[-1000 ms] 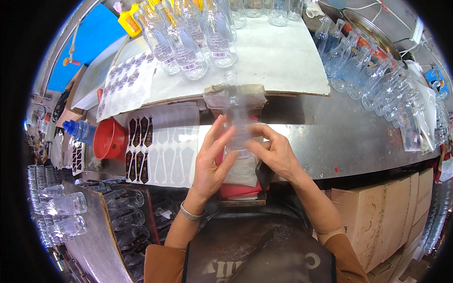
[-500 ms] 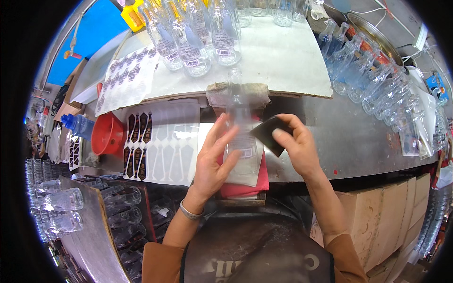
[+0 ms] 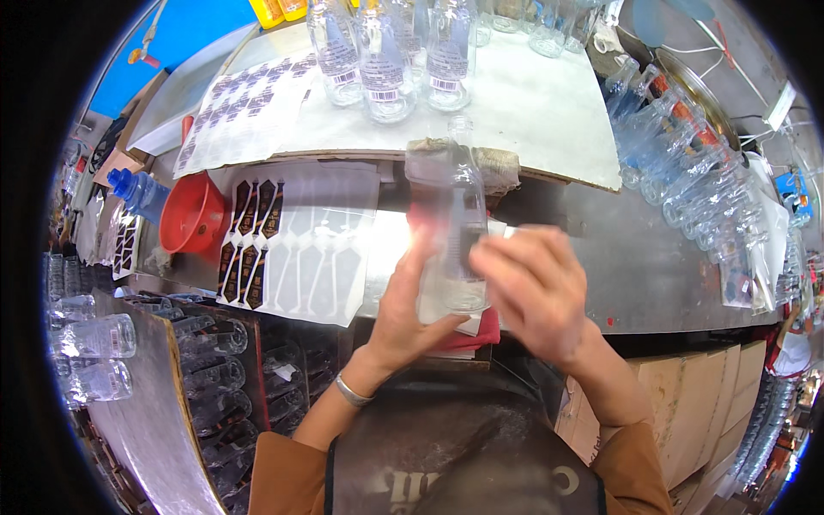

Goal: The person repeatedly picks clear plastic bottles from a table, places each on a red pad, applies a label to the bottle, smooths it with a black card, and sets the labeled bottle aside. The process is repeated for multiple bottles.

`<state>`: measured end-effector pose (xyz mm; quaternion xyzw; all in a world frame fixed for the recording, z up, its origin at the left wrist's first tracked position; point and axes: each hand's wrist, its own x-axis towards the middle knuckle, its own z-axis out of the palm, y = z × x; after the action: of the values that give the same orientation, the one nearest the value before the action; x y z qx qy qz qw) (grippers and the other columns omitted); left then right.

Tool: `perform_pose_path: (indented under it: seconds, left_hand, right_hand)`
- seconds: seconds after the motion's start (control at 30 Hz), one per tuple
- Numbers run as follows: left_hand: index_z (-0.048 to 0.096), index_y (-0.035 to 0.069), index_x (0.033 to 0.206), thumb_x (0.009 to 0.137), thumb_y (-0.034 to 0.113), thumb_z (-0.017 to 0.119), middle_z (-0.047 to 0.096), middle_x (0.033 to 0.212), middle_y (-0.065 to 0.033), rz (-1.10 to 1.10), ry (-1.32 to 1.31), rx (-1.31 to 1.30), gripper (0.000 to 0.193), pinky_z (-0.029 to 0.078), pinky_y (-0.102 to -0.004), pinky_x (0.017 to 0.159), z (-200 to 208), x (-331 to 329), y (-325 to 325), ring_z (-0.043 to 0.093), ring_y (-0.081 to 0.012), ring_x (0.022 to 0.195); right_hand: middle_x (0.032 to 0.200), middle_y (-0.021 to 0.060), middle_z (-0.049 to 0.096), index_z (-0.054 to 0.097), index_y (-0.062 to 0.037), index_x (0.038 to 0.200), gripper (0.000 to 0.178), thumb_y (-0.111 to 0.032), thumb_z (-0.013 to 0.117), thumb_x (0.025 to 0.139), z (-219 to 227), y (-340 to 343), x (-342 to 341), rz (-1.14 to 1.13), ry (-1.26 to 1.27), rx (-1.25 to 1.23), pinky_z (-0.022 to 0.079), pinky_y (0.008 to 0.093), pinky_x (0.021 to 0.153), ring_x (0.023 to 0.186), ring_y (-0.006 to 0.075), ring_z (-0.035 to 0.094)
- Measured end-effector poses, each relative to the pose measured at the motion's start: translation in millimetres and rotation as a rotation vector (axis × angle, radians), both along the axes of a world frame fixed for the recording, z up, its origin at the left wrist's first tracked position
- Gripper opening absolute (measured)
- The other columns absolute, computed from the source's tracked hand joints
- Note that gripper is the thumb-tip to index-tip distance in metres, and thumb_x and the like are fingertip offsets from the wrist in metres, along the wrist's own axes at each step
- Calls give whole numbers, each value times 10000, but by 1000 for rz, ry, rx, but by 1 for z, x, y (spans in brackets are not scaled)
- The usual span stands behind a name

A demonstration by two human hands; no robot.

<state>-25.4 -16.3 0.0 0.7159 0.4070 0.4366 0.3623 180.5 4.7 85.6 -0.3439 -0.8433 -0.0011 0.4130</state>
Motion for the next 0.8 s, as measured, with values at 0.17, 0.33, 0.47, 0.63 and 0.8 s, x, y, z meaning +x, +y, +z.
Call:
perform_pose_path:
  seconds: [0.17, 0.33, 0.47, 0.63, 0.8]
  left_hand:
    - [252, -43, 1552, 663, 155, 917, 414, 1524, -243, 82, 22, 160, 1128, 473, -449, 1048, -12, 6, 1, 538, -386, 1272]
    - [22, -36, 1601, 683, 81, 903, 323, 1588, -282, 74, 52, 56, 1278, 498, -411, 1004, -1, 6, -6, 571, -324, 1240]
    - [13, -36, 1600, 703, 61, 887, 410, 1537, -275, 11, -22, 73, 1256, 472, -412, 1054, -2, 2, -7, 543, -337, 1302]
    - [47, -22, 1604, 801, 43, 830, 469, 1506, -247, 11, -9, 32, 1123, 449, -406, 1094, -7, -3, -10, 537, -336, 1334]
    - [77, -12, 1609, 800, 16, 809, 429, 1543, -260, -61, -66, -71, 1092, 381, -413, 1150, -20, -13, -5, 473, -343, 1403]
  right_hand:
    - [842, 92, 578, 589, -55, 862, 141, -58, 672, 748, 6, -16, -29, 210, -165, -322, 518, 388, 662, 819, 276, 609]
    - [900, 111, 637, 642, -47, 934, 199, -44, 715, 748, 10, 59, -9, -95, -51, -79, 538, 411, 753, 872, 314, 628]
    - [984, 117, 663, 665, -44, 972, 250, -41, 744, 735, 0, 0, -20, 233, -196, -253, 551, 402, 815, 923, 327, 639]
    - [909, 101, 613, 635, -67, 885, 178, -113, 728, 741, 4, 64, 5, -172, 121, -234, 526, 404, 789, 871, 293, 619]
    - [922, 104, 616, 622, -61, 888, 140, -109, 691, 777, -12, -10, -10, 362, 22, -274, 524, 413, 772, 854, 293, 613]
